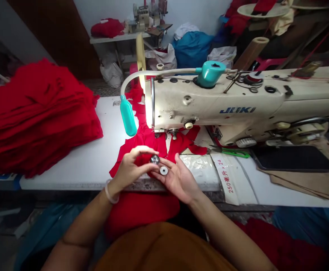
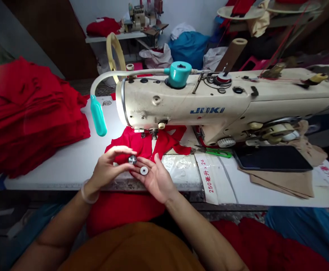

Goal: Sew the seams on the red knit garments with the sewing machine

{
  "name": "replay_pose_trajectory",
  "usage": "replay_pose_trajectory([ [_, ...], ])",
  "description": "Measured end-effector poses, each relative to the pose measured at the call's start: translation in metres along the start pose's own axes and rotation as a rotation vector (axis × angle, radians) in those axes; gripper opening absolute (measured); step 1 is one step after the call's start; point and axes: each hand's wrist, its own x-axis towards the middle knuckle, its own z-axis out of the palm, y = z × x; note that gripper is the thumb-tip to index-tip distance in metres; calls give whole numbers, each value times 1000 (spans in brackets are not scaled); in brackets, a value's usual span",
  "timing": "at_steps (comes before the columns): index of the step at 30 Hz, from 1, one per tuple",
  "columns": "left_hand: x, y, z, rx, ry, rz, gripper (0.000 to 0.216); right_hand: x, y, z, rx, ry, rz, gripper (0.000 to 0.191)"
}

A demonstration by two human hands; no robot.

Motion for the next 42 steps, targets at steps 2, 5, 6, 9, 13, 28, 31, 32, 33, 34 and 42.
replay_pose_trajectory([
  [2,8,-20,-6,53,82,-54,31,-1,-9,-2,58,70,-15,62],
  [5,14,-52,-17,242,93,-141,28,-3,-15,-6,111,116,-35,66],
  [6,15,-58,-19,335,59,-152,26,-3,-15,-7,122,121,-42,67],
  [9,11,-52,-14,540,12,-43,17,-2,-15,-6,139,125,-50,67],
  [13,-1,-16,10,468,-154,207,24,-1,-17,-1,161,112,-70,60],
  [28,-9,5,17,380,-171,274,28,-28,-38,-12,-879,153,-592,41],
  [31,-9,30,4,245,-210,239,31,-53,-103,0,-1215,393,-1135,14],
  [32,-7,39,0,221,-240,248,33,-58,-130,5,-1333,523,-1361,16],
  [33,-5,49,-3,215,-266,272,35,-60,-157,11,-1429,644,-1525,20],
  [34,-1,60,-6,224,-278,310,38,-60,-182,17,-1537,712,-1565,24],
  [42,78,146,-12,355,-241,497,26,-37,-251,33,-1838,690,-1376,16],
])
